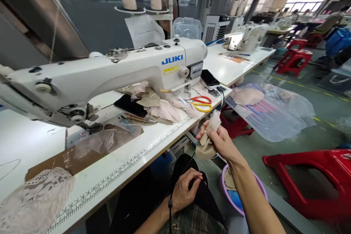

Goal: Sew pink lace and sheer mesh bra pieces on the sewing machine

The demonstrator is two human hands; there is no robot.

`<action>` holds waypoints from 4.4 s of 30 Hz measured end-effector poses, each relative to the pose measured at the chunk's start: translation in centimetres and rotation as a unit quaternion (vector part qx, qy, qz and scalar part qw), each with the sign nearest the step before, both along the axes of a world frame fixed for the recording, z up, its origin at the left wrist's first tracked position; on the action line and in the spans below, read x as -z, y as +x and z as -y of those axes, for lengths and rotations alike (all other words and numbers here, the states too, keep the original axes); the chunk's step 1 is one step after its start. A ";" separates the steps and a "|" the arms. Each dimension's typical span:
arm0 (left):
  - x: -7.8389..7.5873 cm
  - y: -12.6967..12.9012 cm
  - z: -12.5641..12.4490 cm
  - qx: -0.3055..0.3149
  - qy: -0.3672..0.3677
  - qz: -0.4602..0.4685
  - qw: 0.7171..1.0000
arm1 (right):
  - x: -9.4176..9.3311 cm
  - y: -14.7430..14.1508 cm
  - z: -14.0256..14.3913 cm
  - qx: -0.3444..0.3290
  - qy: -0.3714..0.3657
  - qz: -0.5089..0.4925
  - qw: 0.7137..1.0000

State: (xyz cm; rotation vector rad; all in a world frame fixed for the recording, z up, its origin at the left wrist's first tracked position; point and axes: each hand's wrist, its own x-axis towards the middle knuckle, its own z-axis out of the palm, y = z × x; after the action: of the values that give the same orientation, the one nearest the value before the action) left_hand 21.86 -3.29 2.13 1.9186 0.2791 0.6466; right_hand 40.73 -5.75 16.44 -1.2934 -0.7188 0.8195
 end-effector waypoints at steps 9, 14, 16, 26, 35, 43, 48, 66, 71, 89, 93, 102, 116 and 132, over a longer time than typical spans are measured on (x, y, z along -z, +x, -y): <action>3.0 0.1 0.6 0.102 -0.005 -0.175 0.979 | -4.2 2.2 -6.5 0.117 -0.157 0.430 0.881; 3.5 -1.1 -1.3 0.108 -0.028 -0.260 0.959 | -3.6 3.0 -8.6 0.073 -0.265 0.440 0.855; 3.3 -2.0 -2.7 0.078 -0.030 -0.264 0.961 | -3.3 3.4 -8.1 0.044 -0.212 0.329 0.919; -8.2 1.9 -5.6 -0.088 -0.300 0.059 0.948 | -1.7 1.4 -2.2 -0.116 -0.107 0.050 0.986; -9.0 7.5 -3.4 -0.053 -0.439 0.083 0.893 | 7.0 2.2 13.1 0.141 -0.150 0.059 0.977; -5.1 8.9 -2.2 -0.070 -0.477 0.006 0.876 | 23.2 -5.6 32.8 0.305 -0.620 0.062 0.721; -3.1 9.6 -1.5 -0.078 -0.466 -0.029 0.881 | 26.0 -12.0 36.8 0.321 -0.682 -0.021 0.657; -8.1 4.1 0.3 -0.056 -0.378 -0.032 0.924 | 12.5 -1.5 21.1 0.150 -0.285 0.060 0.945; -12.8 -0.7 -0.3 -0.041 -0.316 0.015 0.948 | 2.4 -6.4 9.3 -0.100 -0.101 0.093 0.985; -16.9 -8.2 -7.0 -0.302 0.038 0.207 0.930 | -5.4 -13.9 -8.0 -0.048 -0.095 -0.153 0.982; -17.5 -8.4 -7.1 -0.314 0.153 0.172 0.921 | -6.6 -11.9 -12.0 0.099 0.010 -0.187 0.977; -17.2 -5.9 -9.9 -0.306 0.178 -0.020 0.935 | -6.7 -4.8 -13.8 -0.021 -0.058 0.013 0.998; -17.5 -1.7 -11.3 -0.284 0.215 -0.097 0.929 | -6.0 -0.7 -13.2 -0.133 -0.098 0.159 0.973; -18.2 3.8 -10.2 -0.267 0.377 -0.180 0.868 | -4.4 6.4 -10.4 0.036 -0.089 0.349 0.932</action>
State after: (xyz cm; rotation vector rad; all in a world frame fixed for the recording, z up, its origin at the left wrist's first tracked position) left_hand 25.65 6.89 20.30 2.7560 0.9308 0.8304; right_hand 47.08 4.61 20.85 -1.7908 -1.1638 0.3497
